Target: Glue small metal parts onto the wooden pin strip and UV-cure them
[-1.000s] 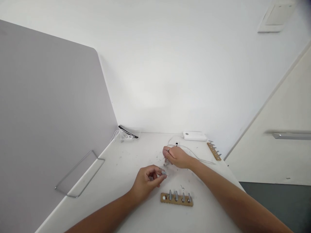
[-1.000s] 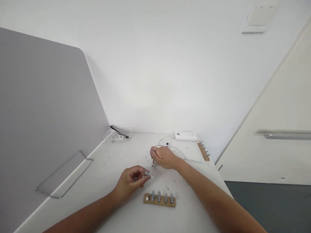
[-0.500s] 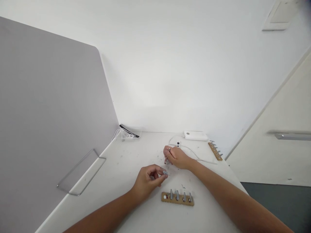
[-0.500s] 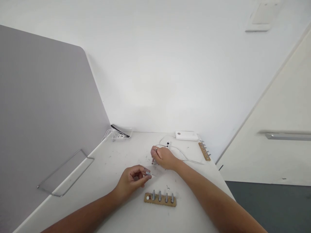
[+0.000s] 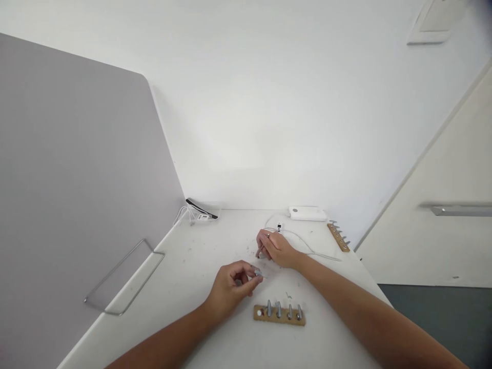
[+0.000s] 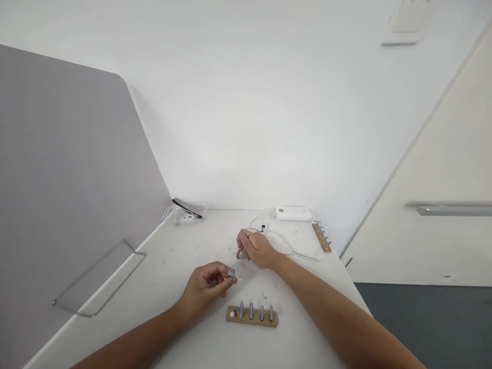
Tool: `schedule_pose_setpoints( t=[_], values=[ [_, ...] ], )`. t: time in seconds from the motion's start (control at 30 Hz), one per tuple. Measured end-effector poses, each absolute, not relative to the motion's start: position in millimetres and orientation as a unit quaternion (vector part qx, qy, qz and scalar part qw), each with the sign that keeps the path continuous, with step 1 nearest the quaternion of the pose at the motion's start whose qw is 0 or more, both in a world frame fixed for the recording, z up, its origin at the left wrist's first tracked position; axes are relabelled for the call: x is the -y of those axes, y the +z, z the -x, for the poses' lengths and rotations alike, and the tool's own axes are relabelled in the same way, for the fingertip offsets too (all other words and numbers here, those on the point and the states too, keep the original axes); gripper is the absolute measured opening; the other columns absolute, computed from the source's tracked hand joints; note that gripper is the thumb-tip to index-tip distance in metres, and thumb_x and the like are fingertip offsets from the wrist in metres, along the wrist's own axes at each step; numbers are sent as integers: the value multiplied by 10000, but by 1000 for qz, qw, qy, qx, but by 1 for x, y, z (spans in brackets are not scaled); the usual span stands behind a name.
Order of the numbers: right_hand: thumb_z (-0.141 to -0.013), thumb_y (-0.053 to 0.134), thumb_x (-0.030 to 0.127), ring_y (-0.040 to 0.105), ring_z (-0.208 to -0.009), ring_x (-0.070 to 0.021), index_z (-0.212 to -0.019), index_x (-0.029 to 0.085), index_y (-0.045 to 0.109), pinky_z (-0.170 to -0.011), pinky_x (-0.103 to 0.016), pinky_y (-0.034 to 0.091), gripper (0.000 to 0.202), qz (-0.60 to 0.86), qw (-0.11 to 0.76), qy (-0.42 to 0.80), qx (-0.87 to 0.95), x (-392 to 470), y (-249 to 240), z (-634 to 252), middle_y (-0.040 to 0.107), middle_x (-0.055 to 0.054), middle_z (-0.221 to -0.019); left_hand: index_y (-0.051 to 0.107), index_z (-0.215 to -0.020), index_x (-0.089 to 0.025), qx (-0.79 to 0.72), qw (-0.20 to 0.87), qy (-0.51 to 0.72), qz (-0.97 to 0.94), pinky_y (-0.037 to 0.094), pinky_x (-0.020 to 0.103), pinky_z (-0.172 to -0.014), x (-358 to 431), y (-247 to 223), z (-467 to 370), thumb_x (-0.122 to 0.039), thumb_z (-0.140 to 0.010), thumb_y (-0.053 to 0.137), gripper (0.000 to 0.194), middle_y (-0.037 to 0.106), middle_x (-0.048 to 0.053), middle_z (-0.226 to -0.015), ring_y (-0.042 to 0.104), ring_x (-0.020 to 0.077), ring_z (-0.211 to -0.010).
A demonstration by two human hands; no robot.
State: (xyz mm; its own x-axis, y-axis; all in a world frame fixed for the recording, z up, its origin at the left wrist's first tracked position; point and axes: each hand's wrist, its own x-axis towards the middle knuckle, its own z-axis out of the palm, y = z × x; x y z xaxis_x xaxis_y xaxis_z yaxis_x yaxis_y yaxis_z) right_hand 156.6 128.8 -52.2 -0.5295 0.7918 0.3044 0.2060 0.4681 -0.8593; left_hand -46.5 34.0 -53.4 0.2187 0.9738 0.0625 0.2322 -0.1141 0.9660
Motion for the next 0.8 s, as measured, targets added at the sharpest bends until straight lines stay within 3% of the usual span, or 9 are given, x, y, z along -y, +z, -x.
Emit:
schedule_pose_setpoints(
  t=[0.27,0.57,0.8],
  values=[
    [-1087,278,552,489,-439,-120,-861,221,517,-662,-291,549,467,295,412,451,735,-127,-51,-159,448,94,-450,761,-873,-162,-476,458,400,-635,481,244,-557,-33,-52,46,-415,-813,805,264,669,9,-668,602,127,-531],
    [-1085,305,544,471,-441,-117,-811,215,526,-668,-284,528,483,299,407,443,741,-125,-48,-159,449,85,-435,757,-863,-158,-473,465,405,-630,471,233,-540,-33,-50,45,-395,-806,808,249,662,6,-664,588,119,-526],
    [-1083,313,539,430,-427,-114,-731,210,517,-544,-244,443,522,316,376,435,754,-122,-40,-157,417,69,-462,752,-866,-152,-479,461,400,-630,483,237,-549,-34,-55,47,-430,-810,806,289,623,-1,-621,588,132,-545]
  ],
)
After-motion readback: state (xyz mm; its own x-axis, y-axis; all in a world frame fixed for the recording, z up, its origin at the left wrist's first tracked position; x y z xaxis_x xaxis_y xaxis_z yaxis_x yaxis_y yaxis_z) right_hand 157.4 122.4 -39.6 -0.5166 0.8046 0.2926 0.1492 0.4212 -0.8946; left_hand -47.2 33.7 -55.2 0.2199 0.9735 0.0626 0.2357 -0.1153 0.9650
